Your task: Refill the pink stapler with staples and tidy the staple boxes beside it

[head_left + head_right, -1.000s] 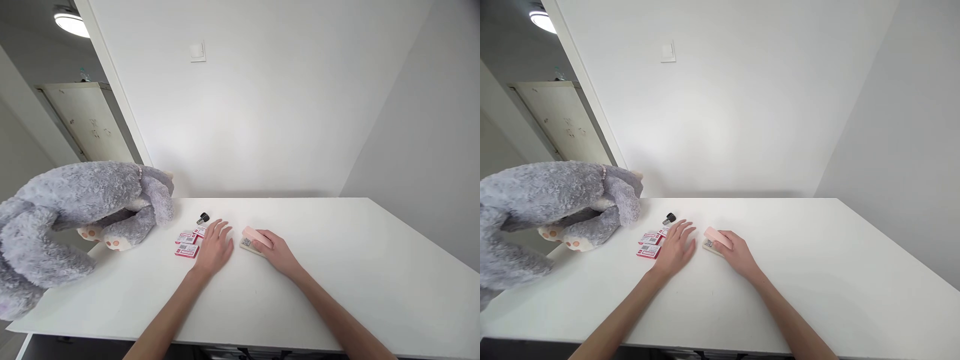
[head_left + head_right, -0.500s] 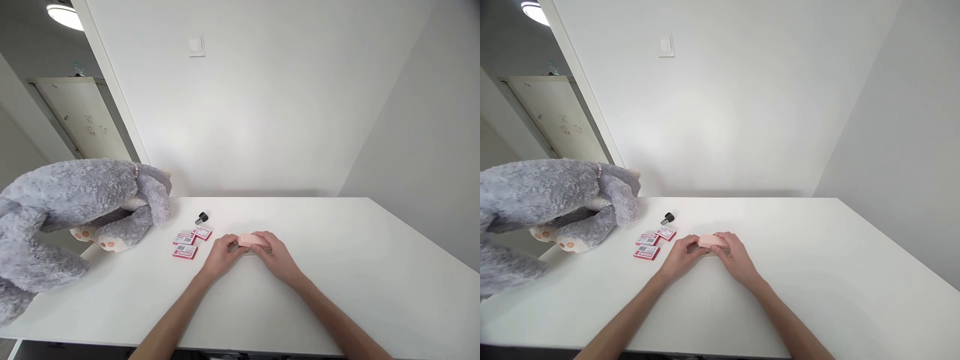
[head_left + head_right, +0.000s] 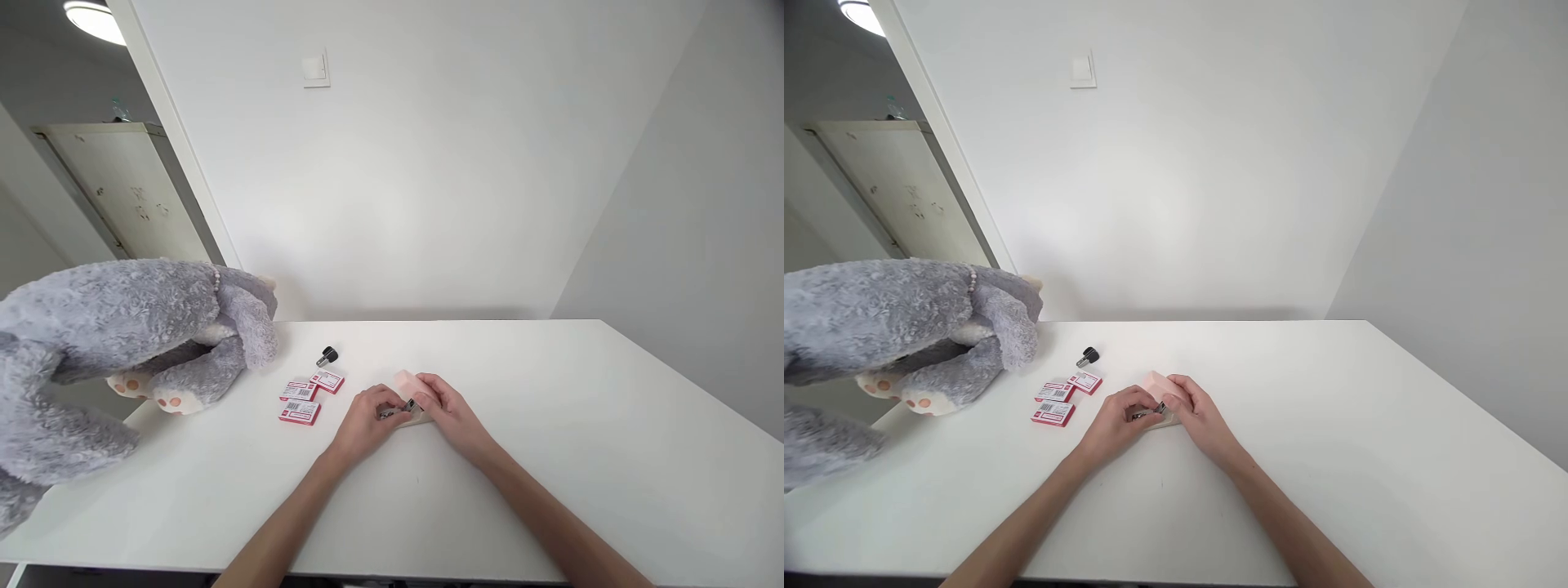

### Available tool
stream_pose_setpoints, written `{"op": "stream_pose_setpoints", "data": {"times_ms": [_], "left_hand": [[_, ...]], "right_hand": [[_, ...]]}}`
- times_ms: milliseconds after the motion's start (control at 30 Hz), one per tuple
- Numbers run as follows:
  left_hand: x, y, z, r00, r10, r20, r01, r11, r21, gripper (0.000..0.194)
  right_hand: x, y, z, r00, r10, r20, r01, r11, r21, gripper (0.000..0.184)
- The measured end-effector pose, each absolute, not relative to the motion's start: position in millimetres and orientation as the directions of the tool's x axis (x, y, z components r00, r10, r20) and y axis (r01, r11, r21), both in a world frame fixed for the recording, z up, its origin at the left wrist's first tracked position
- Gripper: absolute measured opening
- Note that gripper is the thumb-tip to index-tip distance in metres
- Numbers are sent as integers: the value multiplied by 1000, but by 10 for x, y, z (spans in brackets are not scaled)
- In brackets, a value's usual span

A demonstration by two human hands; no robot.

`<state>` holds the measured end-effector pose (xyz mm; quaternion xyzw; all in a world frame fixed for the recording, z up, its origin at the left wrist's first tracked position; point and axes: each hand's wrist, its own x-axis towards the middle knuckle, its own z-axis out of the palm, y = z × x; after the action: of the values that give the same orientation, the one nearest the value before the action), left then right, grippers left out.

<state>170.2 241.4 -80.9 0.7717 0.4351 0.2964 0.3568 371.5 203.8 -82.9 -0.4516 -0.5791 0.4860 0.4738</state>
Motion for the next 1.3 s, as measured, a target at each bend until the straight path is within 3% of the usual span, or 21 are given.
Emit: {"op": "stream_pose_setpoints", "data": {"times_ms": [333, 567, 767, 1000, 1133, 1300], "left_hand": [[1727, 2369, -775, 427, 892, 148, 507, -372, 778, 20], [1716, 2374, -800, 446, 879, 169, 516, -406, 754, 19], [1696, 2316, -794, 435, 857, 278, 519, -491, 700, 26], [1682, 2290, -795, 592, 687, 422, 487, -722, 492, 28], [1692, 2300, -807, 632, 650, 422, 499, -758, 420, 31], [1705, 2284, -786, 650, 653, 388, 491, -751, 442, 27]], "right_hand": [[3748, 2058, -773, -167, 984, 67, -170, 38, -985, 46], [3792, 2118, -816, -115, 989, 97, -338, 52, -940, 32], [3808, 2132, -812, -115, 989, 95, -269, 62, -961, 38], [3811, 2121, -814, -125, 988, 96, -239, 64, -969, 37], [3819, 2105, -802, -174, 981, 82, -317, 23, -948, 27], [3810, 2081, -778, -194, 977, 88, -321, 22, -947, 25]]}}
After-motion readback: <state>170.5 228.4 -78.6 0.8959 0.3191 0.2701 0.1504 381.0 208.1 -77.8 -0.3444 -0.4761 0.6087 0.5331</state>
